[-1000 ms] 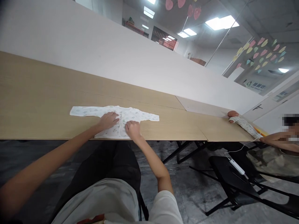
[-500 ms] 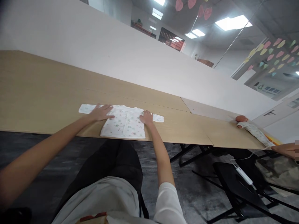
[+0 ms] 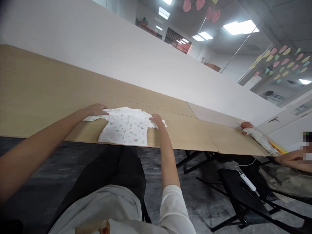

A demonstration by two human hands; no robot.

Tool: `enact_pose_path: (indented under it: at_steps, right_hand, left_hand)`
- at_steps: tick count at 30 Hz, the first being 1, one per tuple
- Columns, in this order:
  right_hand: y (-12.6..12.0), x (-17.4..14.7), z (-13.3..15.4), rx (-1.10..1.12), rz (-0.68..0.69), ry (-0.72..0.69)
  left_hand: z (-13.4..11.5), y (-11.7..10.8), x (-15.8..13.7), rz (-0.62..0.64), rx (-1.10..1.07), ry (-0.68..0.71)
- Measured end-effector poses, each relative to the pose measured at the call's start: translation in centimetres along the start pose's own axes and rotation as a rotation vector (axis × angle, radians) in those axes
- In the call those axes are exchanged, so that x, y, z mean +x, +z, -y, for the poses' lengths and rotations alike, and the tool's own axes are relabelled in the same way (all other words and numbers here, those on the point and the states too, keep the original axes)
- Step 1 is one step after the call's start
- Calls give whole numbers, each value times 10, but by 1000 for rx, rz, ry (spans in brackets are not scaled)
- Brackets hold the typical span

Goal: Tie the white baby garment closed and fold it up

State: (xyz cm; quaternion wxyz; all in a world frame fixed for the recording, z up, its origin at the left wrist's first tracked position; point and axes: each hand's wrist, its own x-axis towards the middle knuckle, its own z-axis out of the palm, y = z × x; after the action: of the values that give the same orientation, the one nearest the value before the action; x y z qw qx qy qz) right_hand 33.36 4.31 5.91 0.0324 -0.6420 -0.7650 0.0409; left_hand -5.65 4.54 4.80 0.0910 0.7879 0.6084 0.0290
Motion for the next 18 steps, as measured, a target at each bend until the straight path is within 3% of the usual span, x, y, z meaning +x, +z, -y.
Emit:
enact_pose_path:
  at_steps: [4, 8, 11, 14, 18]
  right_hand:
    - [-32, 4, -8, -120, -95, 20]
    - [-80, 13, -7, -211, -342, 40]
    - [-100, 13, -6, -238, -520, 11]
    - [-92, 2, -8, -301, -492, -63]
    - [-51, -28, -14, -398, -241, -289]
  left_hand:
    - [4, -37, 4, -96, 112, -91]
    - [6, -80, 6, -367, 168, -133]
    - [8, -97, -4, -610, 173, -111]
    - [14, -88, -23, -718, 198, -35]
    - [29, -46, -48, -560, 213, 26]
